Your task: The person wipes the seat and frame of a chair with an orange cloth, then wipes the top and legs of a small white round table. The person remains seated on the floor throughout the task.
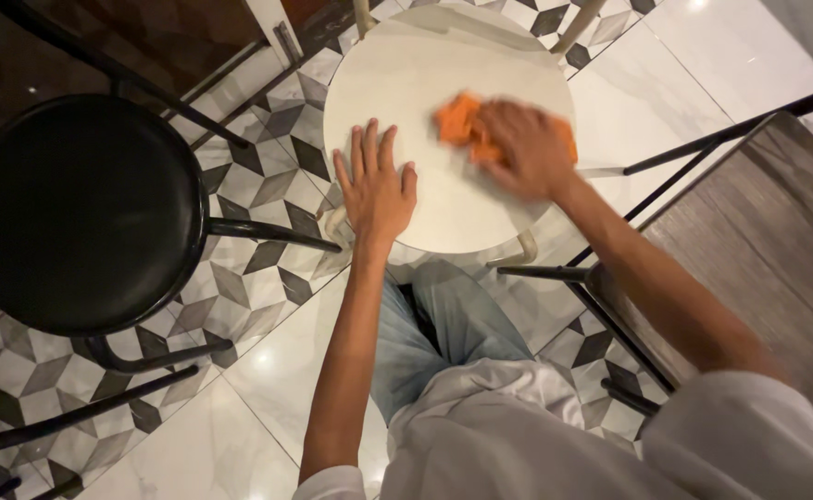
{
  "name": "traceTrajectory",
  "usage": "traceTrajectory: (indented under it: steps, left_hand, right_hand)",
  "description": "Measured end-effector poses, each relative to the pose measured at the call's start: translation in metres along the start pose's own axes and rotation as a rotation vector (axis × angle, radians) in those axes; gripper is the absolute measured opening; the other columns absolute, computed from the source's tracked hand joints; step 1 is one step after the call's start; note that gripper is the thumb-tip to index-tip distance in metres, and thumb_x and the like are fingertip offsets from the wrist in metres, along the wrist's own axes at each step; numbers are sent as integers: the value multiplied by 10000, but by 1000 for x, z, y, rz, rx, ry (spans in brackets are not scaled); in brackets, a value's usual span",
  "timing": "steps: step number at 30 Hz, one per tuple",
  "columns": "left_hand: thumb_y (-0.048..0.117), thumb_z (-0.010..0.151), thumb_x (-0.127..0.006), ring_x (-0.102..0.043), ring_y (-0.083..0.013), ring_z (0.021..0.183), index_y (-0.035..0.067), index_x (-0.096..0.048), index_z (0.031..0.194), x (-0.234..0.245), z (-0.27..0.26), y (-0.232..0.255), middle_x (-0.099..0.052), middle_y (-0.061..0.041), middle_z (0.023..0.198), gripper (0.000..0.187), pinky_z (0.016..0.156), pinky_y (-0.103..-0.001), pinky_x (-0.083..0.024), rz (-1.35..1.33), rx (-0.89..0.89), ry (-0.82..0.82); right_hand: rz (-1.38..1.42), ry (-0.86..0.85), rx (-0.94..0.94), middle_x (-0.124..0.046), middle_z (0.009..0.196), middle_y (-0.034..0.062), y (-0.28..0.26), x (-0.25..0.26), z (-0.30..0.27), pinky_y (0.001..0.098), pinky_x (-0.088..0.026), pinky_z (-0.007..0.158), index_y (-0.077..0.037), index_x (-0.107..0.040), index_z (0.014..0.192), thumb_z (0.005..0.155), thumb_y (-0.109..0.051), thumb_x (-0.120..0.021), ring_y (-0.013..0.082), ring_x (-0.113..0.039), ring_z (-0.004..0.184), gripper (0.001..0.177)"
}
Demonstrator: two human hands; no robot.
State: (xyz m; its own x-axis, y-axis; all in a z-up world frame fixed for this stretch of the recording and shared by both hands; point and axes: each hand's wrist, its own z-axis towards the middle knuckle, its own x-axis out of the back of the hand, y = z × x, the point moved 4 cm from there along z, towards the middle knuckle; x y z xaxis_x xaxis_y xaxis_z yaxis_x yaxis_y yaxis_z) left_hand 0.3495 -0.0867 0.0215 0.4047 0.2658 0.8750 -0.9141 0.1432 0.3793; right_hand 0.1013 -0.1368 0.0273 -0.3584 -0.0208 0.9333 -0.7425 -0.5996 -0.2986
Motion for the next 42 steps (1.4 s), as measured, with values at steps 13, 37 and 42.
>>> traceTrajectory:
  steps: [13,37,42]
  left_hand:
    - [350,974,-629,-256,-309,1539,137,-477,1510,1,1,0,-366,-90,1628,597,1239,-600,-127,4,9,-31]
    - [228,916,-674,-236,-534,1498,49,-429,1528,-1,-5,-16,-254,-281,1610,683,1135,-689,-237,-42,289,204]
    - [227,943,-652,-298,-514,1488,50,-431,1520,-3,-6,-16,-253,-298,1630,642,1164,-589,-360,-115,292,200]
  right_hand:
    - [-102,168,141,-578,1459,137,54,22,26,527,-393,1130,-58,-500,1471,1007,-228,-638,325,-524,1383,513]
    - [-153,-120,210,-441,1582,174,-46,22,-61,537,-289,1188,-134,-420,1533,947,-304,-604,362,-379,1476,638]
    - [-100,-7,114,-497,1526,160,14,1,26,559,-298,1146,-134,-455,1511,1002,-281,-596,354,-402,1456,548]
